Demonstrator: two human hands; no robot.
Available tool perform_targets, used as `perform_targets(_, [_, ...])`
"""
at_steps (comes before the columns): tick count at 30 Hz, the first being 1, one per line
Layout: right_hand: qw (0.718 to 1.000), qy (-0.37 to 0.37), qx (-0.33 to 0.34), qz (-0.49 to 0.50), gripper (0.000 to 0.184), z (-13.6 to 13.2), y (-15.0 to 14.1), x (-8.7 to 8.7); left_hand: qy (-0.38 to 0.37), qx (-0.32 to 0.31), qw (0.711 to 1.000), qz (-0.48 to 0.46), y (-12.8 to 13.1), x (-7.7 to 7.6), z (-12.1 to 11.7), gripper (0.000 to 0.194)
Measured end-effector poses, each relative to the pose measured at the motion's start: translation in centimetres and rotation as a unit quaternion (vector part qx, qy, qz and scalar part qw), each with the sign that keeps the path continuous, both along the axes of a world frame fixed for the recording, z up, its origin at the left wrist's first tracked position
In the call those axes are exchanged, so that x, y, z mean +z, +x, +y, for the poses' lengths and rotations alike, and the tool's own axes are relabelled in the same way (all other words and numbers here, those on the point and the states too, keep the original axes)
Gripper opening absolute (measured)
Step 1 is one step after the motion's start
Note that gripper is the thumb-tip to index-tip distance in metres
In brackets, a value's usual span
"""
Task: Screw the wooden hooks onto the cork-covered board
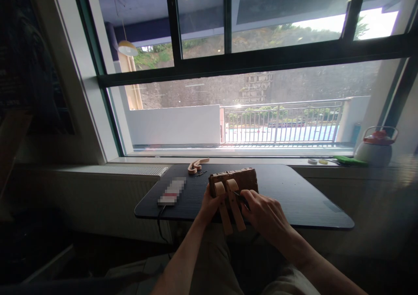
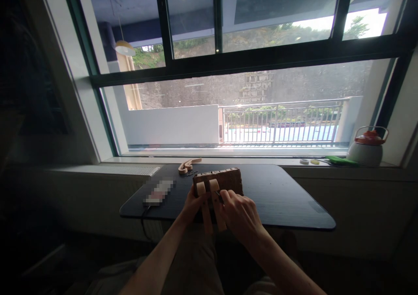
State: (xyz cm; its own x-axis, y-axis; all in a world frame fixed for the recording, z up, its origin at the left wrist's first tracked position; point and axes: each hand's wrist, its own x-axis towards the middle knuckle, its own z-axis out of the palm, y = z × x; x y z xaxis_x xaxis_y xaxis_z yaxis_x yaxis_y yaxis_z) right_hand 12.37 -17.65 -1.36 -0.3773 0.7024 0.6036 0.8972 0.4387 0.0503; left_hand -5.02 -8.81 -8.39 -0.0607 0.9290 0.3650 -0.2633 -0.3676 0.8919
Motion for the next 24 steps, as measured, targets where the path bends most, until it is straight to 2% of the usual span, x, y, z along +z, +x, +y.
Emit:
perform_targets(4, [0.995, 0.055, 0.019, -0.086, 0.014, 0.25, 0.66, 0.04, 0.001, 0.005, 1.000, 0.001, -0.04, -0.12, 0.08, 0.051])
perform_targets(8, [0.993, 0.074, 0.010, -0.088, 0.014, 0.63, 1.03, -0.33, 0.000, 0.008, 1.000, 0.000, -0.09, -0.04, 0.10, 0.054])
perform_targets(16, [1.000, -0.010, -0.010, 0.021, 0.018, 0.48, 0.30, 0.06, 0.000, -0.002, 1.000, 0.004, -0.04, 0.26, -0.04, 0.054])
perform_targets(24, [0.997, -0.037, -0.015, 0.067, 0.017, 0.59, 0.57, -0.17, -0.006, 0.002, 1.000, 0.004, -0.04, 0.19, -0.09, 0.054])
